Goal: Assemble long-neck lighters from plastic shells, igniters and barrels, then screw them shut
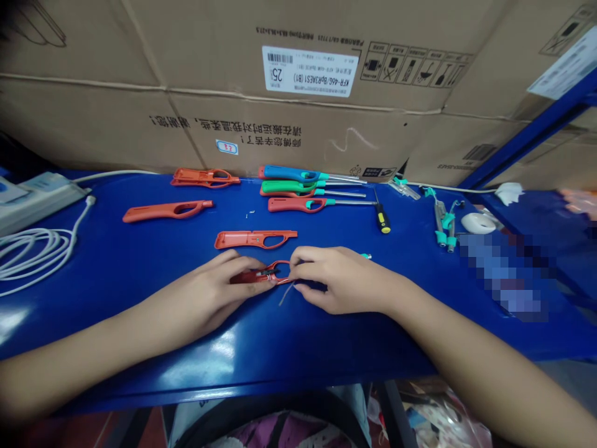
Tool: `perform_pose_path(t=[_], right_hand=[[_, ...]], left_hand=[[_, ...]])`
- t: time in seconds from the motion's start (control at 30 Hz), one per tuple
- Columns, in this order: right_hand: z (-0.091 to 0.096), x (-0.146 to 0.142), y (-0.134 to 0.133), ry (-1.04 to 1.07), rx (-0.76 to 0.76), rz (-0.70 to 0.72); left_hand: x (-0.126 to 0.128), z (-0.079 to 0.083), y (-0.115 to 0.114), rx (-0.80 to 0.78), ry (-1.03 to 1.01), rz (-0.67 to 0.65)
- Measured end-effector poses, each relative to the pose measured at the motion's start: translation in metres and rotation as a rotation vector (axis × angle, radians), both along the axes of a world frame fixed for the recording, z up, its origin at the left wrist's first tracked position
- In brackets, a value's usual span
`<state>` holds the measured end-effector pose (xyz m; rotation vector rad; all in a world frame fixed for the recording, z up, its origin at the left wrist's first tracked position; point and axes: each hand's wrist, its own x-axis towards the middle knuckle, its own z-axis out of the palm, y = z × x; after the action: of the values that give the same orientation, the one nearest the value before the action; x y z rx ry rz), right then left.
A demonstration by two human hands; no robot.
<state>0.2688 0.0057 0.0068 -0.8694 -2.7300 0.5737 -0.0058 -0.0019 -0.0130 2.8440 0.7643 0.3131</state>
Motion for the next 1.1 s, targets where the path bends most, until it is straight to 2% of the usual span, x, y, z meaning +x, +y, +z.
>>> perform_pose_path(t=[0.13,0.2,0.27,0.4,0.43,0.5,0.6,0.8,0.97,1.1], right_hand=[[0.002,0.003,-0.001,-0.016,0.091,0.046],[0.001,0.005,0.002,0.023,0.133,0.004],[-0.001,0.010,0.010,0.067,0.219,-0.131],[-0.004,0.031,0.037,0.071,0.442,-0.526],[-0.005,0.040,0.046,0.047,0.449,-0.616],[-0.007,0.058,0.062,-0.043,0.436,-0.764],[-0.008,0.089,0.080,-0.260,0.335,-1.059],[-0.010,0.145,0.092,-0.416,0.170,-1.404],[-0.013,0.175,0.098,-0.490,0.012,-1.517],[-0.015,0.188,0.100,-0.458,0.002,-1.433]], left_hand=[[-0.002,-0.001,0.004,0.040,-0.035,-0.014],[-0.003,-0.002,0.007,0.051,-0.072,-0.016],[-0.004,-0.004,0.009,0.052,-0.097,-0.006],[-0.005,-0.006,0.011,0.045,-0.108,0.010],[-0.005,-0.006,0.011,0.046,-0.111,0.011],[-0.006,-0.006,0.012,0.053,-0.119,0.007],[-0.007,-0.005,0.013,0.066,-0.124,0.004],[-0.012,-0.005,0.018,0.108,-0.120,0.018],[-0.013,-0.005,0.021,0.101,-0.110,0.016],[-0.012,-0.004,0.022,0.098,-0.111,0.018]])
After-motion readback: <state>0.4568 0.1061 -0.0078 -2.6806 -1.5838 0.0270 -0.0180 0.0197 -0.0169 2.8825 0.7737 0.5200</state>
